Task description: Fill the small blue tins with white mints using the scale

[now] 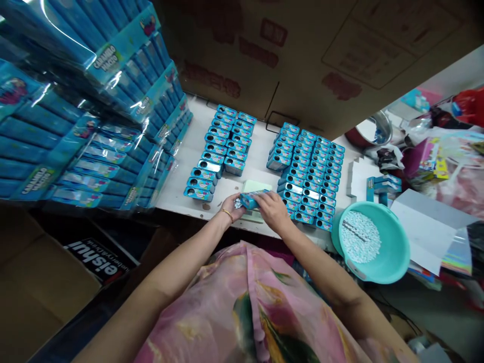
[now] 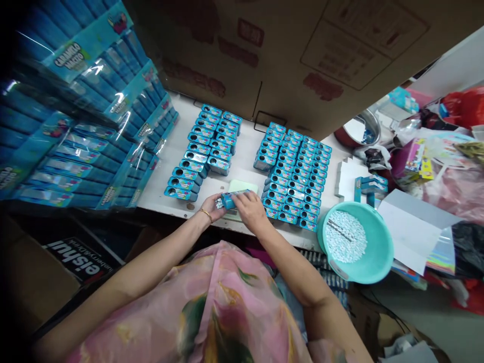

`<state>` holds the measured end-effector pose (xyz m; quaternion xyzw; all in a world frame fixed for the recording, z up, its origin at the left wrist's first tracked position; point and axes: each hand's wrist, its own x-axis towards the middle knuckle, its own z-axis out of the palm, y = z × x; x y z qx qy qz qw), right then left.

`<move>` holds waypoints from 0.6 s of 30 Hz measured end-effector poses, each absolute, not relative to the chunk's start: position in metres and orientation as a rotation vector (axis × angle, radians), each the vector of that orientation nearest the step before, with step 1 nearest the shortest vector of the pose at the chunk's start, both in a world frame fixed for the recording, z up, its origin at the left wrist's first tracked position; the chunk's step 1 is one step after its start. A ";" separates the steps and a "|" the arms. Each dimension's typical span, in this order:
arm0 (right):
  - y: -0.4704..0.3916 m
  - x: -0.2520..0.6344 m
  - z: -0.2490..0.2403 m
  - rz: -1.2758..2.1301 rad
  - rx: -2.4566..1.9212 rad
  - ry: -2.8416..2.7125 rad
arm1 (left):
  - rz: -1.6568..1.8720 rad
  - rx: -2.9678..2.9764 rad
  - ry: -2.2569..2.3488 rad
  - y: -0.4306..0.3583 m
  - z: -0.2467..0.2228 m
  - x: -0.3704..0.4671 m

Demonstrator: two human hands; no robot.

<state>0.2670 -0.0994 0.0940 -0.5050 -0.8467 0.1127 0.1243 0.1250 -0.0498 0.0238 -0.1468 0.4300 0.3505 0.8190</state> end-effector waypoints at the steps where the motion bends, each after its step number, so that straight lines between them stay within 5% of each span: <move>1: -0.099 0.272 0.089 0.376 -1.532 -2.351 | 0.756 -0.314 0.922 -0.049 0.024 0.124; 10: -0.088 0.297 0.026 0.969 -1.706 -1.585 | 0.801 -0.294 1.010 -0.057 0.021 0.089; 18: -0.103 0.311 0.054 0.806 -1.740 -1.832 | 0.781 -0.330 1.067 -0.097 0.025 0.062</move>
